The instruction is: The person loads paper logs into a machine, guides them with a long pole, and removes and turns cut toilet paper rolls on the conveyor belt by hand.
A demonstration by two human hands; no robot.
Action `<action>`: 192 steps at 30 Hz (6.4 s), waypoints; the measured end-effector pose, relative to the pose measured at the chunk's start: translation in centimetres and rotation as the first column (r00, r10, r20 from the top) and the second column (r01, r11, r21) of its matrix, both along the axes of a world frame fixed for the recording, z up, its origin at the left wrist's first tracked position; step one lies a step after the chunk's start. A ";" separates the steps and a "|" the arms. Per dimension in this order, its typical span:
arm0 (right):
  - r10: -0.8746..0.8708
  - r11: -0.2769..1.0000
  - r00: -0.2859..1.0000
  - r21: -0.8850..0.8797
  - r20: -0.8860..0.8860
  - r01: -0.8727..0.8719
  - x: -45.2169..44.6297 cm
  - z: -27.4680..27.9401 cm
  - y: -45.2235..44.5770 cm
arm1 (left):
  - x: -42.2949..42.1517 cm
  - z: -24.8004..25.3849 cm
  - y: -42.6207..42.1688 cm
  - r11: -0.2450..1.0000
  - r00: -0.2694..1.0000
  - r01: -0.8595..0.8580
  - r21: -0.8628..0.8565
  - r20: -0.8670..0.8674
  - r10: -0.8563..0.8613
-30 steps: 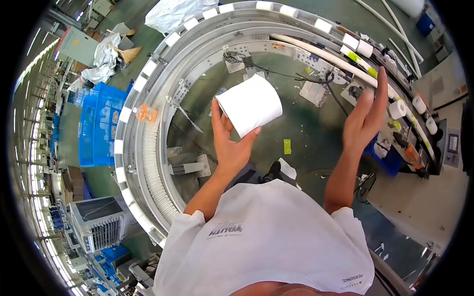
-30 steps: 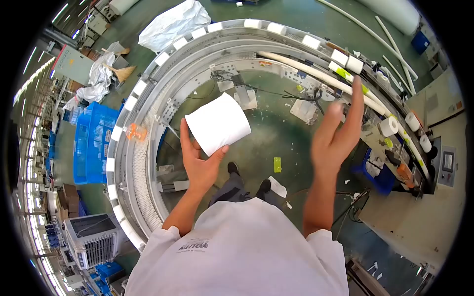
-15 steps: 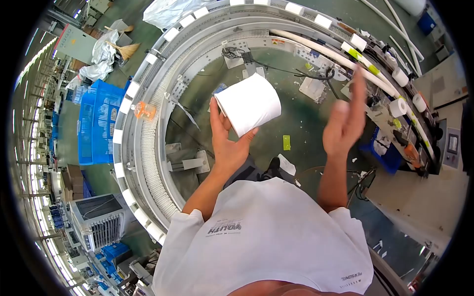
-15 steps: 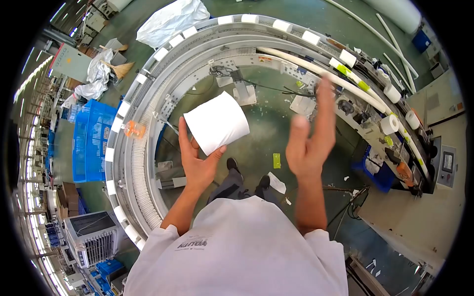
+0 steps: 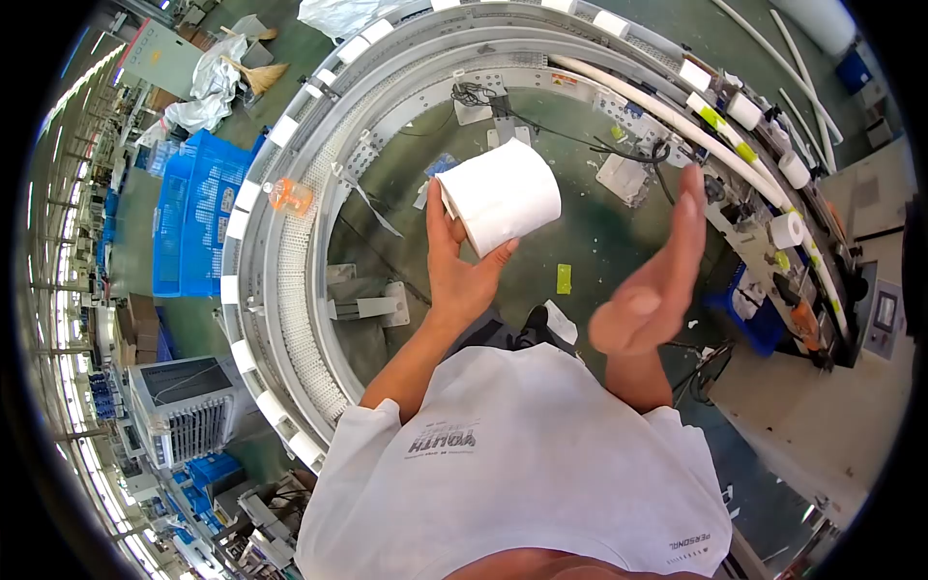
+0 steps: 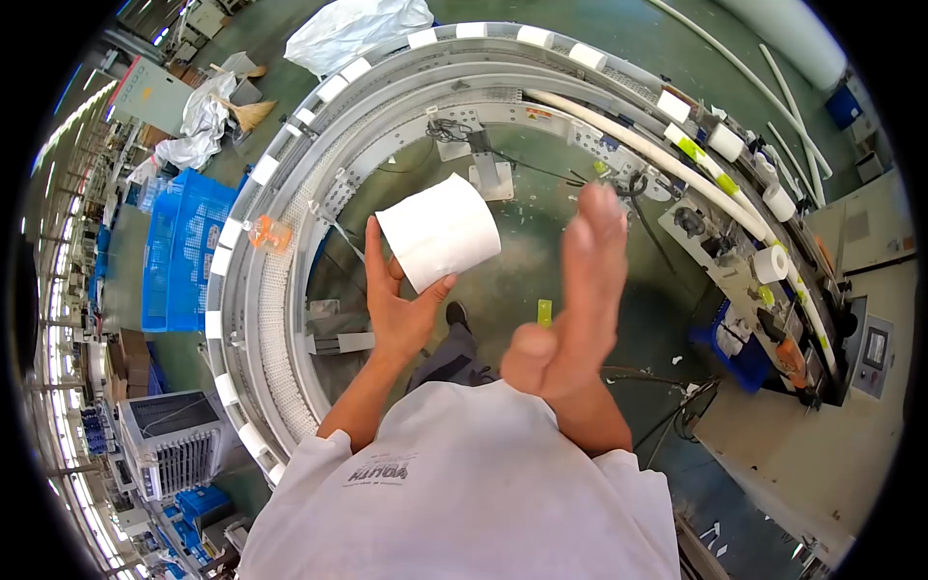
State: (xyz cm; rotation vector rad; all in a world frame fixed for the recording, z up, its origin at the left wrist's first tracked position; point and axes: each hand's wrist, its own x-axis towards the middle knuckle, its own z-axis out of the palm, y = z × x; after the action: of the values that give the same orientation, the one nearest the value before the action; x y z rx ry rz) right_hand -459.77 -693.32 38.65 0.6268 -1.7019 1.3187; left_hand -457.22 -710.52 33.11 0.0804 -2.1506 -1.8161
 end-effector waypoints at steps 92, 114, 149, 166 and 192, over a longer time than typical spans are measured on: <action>0.991 -0.132 -0.005 -0.990 -0.132 -0.054 -14.2 -14.2 -4.5 | -8.9 2.6 -7.2 0.740 0.835 -0.122 -0.661 -0.472 -0.285; 0.148 0.943 0.771 -0.324 0.619 0.079 -8.7 -7.0 1.1 | -7.4 -4.1 -3.1 0.946 0.897 0.064 -0.318 -0.398 -0.194; 0.397 0.915 0.551 -0.364 0.734 -0.174 -14.6 -13.5 4.0 | -17.9 -7.9 3.9 0.972 0.966 0.189 0.142 0.151 -0.210; -0.812 0.561 0.371 0.778 0.451 0.282 -71.7 -41.7 42.7 | -57.6 -24.0 -4.2 0.934 0.773 -0.025 0.357 0.599 -0.209; 0.134 0.927 0.832 -0.366 0.539 0.088 -62.8 -14.8 20.0 | -71.6 -14.7 12.5 -0.018 0.651 -0.049 0.999 0.018 -0.759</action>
State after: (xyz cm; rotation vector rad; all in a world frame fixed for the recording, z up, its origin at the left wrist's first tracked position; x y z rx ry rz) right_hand -522.53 -673.29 23.86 0.0209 -1.8030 1.9202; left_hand -528.79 -698.03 18.45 0.4335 -0.4648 -3.7576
